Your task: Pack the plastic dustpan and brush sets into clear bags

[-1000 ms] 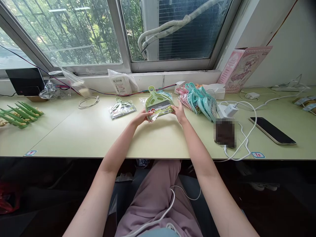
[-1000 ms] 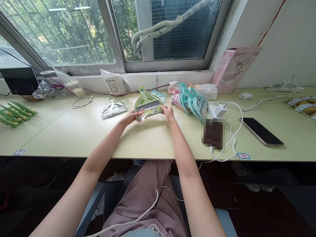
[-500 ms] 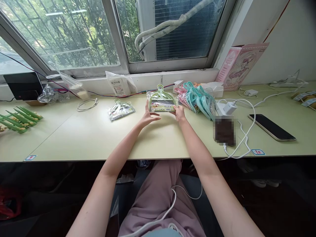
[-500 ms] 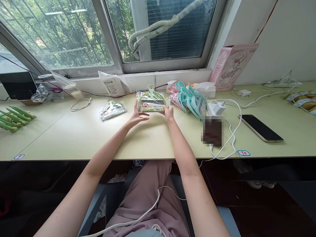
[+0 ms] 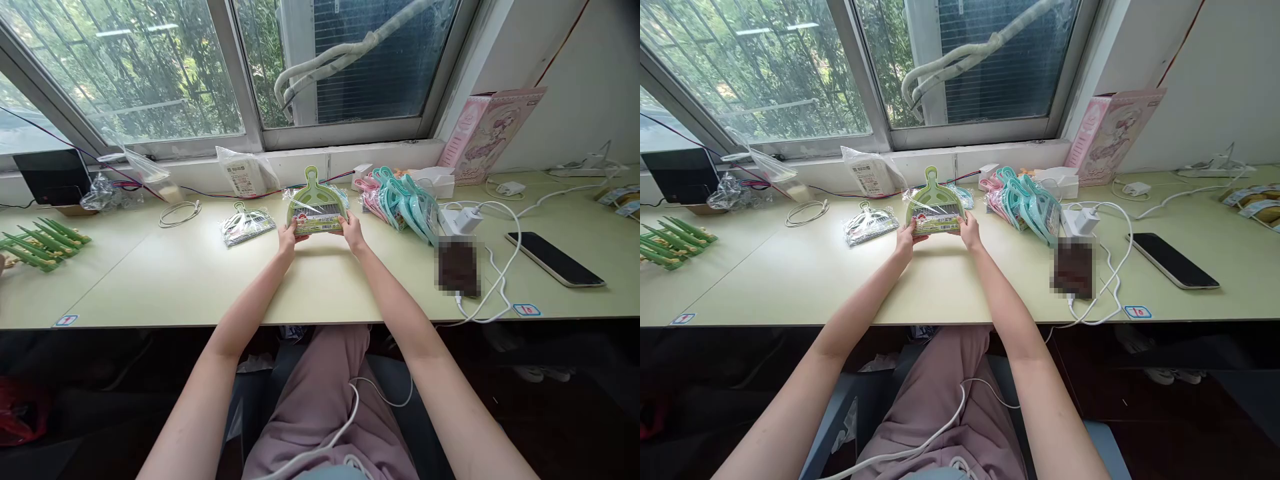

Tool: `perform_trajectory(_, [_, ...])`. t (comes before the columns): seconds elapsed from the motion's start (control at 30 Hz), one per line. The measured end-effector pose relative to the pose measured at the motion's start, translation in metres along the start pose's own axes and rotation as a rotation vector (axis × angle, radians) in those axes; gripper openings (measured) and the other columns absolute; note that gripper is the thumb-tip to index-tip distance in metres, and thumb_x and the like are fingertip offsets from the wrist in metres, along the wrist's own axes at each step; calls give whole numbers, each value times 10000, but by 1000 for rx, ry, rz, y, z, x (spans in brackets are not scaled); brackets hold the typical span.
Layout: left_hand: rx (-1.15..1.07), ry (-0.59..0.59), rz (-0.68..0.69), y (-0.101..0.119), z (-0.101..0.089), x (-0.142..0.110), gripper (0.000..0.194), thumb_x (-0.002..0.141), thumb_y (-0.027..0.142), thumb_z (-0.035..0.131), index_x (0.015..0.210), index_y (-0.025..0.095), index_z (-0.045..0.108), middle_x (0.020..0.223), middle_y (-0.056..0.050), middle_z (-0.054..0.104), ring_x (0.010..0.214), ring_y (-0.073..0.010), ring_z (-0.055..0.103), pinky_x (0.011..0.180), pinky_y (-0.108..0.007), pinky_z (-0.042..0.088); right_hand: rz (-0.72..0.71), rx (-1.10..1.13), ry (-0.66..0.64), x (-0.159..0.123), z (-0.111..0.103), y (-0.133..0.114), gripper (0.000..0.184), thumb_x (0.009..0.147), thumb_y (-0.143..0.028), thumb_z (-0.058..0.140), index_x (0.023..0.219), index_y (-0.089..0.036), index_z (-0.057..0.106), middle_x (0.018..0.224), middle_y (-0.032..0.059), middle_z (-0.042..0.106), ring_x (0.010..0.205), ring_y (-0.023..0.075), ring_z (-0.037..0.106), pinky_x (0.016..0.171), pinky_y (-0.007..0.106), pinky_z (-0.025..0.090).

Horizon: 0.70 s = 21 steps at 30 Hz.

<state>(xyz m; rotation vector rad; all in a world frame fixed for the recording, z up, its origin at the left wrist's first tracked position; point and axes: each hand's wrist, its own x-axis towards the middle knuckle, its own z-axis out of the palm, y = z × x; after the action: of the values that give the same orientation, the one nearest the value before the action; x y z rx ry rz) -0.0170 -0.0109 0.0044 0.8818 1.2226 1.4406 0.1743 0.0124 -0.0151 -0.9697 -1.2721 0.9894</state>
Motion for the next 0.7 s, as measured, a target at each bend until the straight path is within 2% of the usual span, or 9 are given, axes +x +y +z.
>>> perform_trajectory(0.1, [17, 1, -26, -3, 0, 2, 347, 900, 430, 635, 1102, 154, 579, 845, -66, 700, 684, -171, 690, 647, -294, 585, 123, -22, 53, -2, 5, 4, 309, 917, -406, 531, 1152, -216, 592, 1137, 93, 679, 909, 211, 690, 829, 463, 613])
perform_trajectory(0.2, [80, 20, 22, -6, 2, -2, 216, 949, 332, 549, 1038, 139, 592, 846, -60, 698, 632, -148, 666, 595, -274, 574, 224, -312, 222, -5, 12, 8, 351, 913, -410, 530, 1189, -198, 577, 1178, 153, 675, 1051, 296, 672, 928, 523, 549])
perform_trajectory(0.3, [128, 30, 100, -8, 6, -6, 208, 978, 303, 477, 1024, 137, 593, 861, -58, 699, 656, -147, 681, 582, -252, 563, 114, -529, 309, -9, 19, 8, 618, 831, -538, 634, 1315, -183, 487, 1353, 213, 587, 1236, 357, 585, 1027, 525, 466])
perform_trajectory(0.37, [146, 17, 130, -9, 8, -8, 219, 982, 315, 468, 1023, 140, 594, 865, -59, 697, 656, -152, 692, 571, -243, 543, 20, -555, 324, -12, 22, 6, 842, 718, -610, 726, 1370, -175, 418, 1451, 237, 498, 1301, 377, 529, 1058, 522, 432])
perform_trajectory(0.43, [167, 5, 147, -11, 9, -9, 227, 974, 347, 491, 1004, 147, 594, 864, -56, 690, 596, -143, 677, 548, -240, 508, 16, -574, 338, -14, 23, 2, 962, 636, -602, 794, 1388, -162, 386, 1469, 253, 472, 1325, 398, 497, 1078, 551, 394])
perform_trajectory(0.5, [208, 5, 162, -13, 10, -11, 248, 955, 400, 532, 981, 162, 593, 869, -50, 685, 542, -130, 652, 535, -240, 470, 69, -597, 347, -16, 22, -3, 982, 613, -542, 831, 1391, -149, 378, 1447, 258, 490, 1316, 413, 498, 1077, 577, 370])
perform_trajectory(0.57, [280, 26, 166, -14, 10, -14, 289, 938, 467, 551, 986, 184, 588, 885, -48, 687, 572, -146, 666, 561, -248, 459, 105, -608, 354, -19, 22, -9, 940, 635, -487, 832, 1386, -145, 381, 1422, 254, 514, 1303, 410, 510, 1071, 580, 365])
perform_trajectory(0.7, [458, 169, 229, -13, 13, -24, 461, 868, 578, 615, 1134, 210, 534, 1011, -100, 713, 913, -270, 715, 763, -311, 491, 70, -667, 361, -24, 27, -16, 822, 729, -465, 772, 1383, -158, 379, 1422, 240, 517, 1317, 372, 509, 1070, 550, 368])
